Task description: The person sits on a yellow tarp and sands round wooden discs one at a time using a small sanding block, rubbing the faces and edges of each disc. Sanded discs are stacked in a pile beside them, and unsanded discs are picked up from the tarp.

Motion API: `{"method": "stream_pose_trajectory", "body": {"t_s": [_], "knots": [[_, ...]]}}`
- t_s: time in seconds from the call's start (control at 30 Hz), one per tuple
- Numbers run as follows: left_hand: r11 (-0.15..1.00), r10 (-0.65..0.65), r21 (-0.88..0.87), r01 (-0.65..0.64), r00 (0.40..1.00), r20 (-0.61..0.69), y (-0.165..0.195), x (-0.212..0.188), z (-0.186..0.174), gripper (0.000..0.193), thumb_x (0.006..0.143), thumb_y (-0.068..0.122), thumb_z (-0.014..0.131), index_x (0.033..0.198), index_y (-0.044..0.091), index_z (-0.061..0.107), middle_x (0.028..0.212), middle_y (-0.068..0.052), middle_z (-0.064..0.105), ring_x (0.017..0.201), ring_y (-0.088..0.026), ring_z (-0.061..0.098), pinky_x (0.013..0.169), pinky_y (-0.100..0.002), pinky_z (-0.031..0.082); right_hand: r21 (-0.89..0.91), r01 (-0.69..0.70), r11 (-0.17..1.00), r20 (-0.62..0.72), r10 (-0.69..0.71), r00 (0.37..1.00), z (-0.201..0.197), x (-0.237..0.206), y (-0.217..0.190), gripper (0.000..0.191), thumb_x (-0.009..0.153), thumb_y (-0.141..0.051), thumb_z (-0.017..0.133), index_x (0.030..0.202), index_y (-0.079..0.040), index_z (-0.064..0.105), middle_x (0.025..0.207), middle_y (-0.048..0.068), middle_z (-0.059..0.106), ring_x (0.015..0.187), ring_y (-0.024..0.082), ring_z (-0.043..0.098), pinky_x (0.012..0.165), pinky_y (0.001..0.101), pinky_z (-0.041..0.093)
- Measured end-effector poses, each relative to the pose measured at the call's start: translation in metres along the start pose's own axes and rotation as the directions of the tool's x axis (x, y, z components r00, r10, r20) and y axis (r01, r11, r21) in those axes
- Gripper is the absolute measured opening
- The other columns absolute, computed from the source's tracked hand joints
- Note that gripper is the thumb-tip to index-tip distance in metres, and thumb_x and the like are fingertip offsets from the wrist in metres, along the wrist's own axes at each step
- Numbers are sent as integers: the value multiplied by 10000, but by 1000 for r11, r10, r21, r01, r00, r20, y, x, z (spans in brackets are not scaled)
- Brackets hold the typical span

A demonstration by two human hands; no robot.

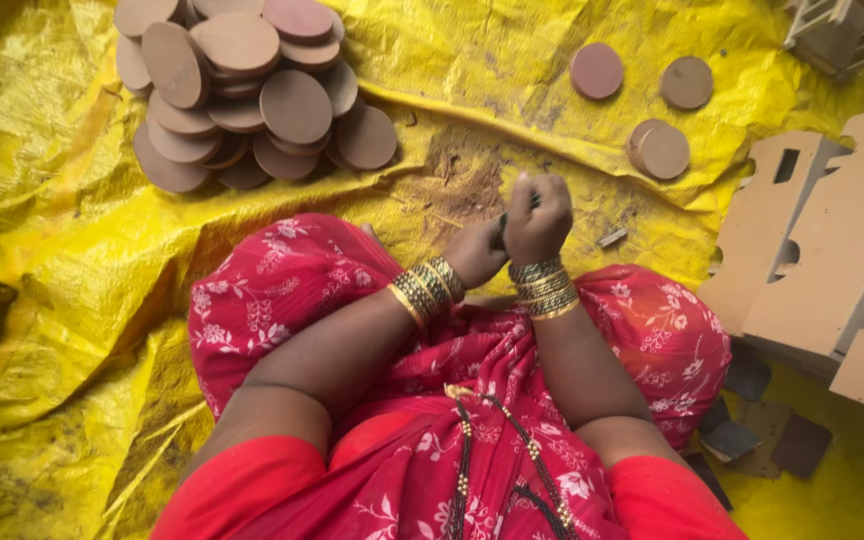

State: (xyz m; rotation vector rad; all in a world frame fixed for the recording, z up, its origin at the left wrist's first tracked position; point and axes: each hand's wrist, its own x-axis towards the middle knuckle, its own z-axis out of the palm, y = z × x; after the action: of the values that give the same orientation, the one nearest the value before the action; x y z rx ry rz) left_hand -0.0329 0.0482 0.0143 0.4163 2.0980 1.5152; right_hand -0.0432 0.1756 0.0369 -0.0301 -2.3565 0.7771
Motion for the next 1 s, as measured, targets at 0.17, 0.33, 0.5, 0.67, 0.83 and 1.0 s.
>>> {"method": "stream_pose_trajectory", "body": {"t_s": [0.17,0.33,0.5,0.67,0.83,1.0], "knots": [[910,253,-312,-272,962,-100,7,-7,-2,487,888,102,739,1360,91,623,1099,-140,757,973,-258,746,849,-374,584,167,-576,800,29,580,814,-5,20,54,329,990,-222,635,715,-43,612,622,3,559,572,178,538,568,404,464],[990,59,136,-38,986,-155,12,-7,-13,481,888,145,696,1351,268,649,929,-150,752,791,-313,731,699,-433,567,38,-361,932,-18,362,932,-21,24,23,282,1014,-205,616,770,-64,622,683,59,581,632,257,574,602,423,467],[927,149,361,-95,981,-123,16,-10,-14,299,986,152,591,1228,292,697,960,-128,755,788,-361,703,642,-489,540,-149,144,978,68,-136,988,-26,20,-18,270,972,-164,676,759,-43,564,733,156,531,723,384,560,671,487,446],[897,405,241,-370,907,-115,24,-15,-18,435,922,64,585,1309,246,666,940,-166,726,782,-383,699,656,-474,561,13,-468,884,199,456,867,-21,46,25,299,983,-253,662,783,-31,651,629,109,589,608,279,603,605,436,470],[918,337,283,-277,922,-191,29,-4,-25,483,884,42,556,1327,218,633,956,-160,726,789,-386,696,669,-495,544,200,-699,686,258,652,713,-23,42,31,305,990,-259,655,824,-3,665,601,157,552,565,316,539,564,480,429],[929,221,327,-171,968,-121,21,-4,-20,139,956,149,631,1090,135,665,884,-173,720,818,-387,690,740,-496,545,26,-118,993,88,115,989,-11,18,-19,282,939,-214,665,767,7,628,751,175,644,699,331,650,660,418,518]]}}
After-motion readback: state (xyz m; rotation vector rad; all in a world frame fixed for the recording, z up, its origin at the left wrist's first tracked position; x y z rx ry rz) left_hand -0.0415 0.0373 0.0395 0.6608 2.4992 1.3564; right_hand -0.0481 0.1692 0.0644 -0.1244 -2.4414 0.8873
